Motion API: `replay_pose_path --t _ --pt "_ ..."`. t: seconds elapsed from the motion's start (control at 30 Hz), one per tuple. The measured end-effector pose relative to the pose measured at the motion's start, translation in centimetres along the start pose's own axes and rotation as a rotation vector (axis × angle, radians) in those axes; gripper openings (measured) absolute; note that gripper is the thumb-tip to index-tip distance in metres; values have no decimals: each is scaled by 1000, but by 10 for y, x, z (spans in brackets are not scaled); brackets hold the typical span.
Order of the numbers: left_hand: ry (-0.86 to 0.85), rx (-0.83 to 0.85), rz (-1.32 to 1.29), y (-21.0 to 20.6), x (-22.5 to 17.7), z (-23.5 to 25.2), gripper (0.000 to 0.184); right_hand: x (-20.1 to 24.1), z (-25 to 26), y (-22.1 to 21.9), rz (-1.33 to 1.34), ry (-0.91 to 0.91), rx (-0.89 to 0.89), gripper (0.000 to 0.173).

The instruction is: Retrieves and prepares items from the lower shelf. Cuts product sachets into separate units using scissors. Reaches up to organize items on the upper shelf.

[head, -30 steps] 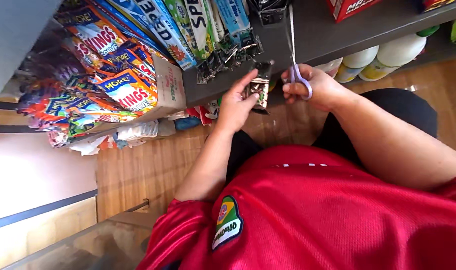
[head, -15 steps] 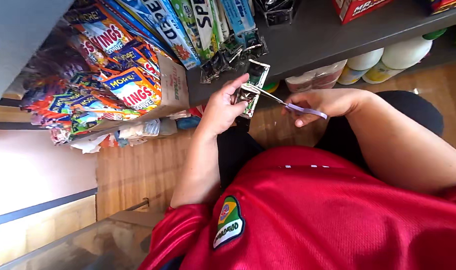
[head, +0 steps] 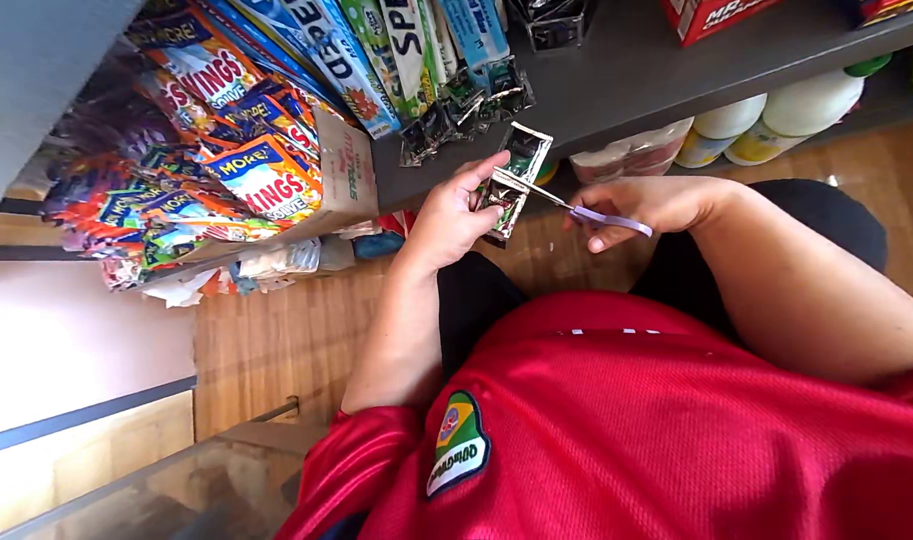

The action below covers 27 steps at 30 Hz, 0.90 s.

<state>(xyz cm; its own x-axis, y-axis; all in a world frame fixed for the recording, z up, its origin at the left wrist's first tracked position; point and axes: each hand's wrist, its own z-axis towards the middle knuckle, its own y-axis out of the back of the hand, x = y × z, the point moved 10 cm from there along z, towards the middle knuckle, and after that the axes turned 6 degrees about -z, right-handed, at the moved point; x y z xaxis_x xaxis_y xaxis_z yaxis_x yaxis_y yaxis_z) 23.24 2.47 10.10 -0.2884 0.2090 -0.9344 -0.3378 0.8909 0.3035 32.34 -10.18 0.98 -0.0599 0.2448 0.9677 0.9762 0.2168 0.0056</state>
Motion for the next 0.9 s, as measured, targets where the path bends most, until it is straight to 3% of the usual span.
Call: replay_pose_path --t 0.73,0.9 --pt "-15 30 -23 -2 -1 1 64 -1 3 -1 39 25 -7 28" --pt "-7 62 -183 -2 3 2 65 0 4 -3 41 66 11 29"
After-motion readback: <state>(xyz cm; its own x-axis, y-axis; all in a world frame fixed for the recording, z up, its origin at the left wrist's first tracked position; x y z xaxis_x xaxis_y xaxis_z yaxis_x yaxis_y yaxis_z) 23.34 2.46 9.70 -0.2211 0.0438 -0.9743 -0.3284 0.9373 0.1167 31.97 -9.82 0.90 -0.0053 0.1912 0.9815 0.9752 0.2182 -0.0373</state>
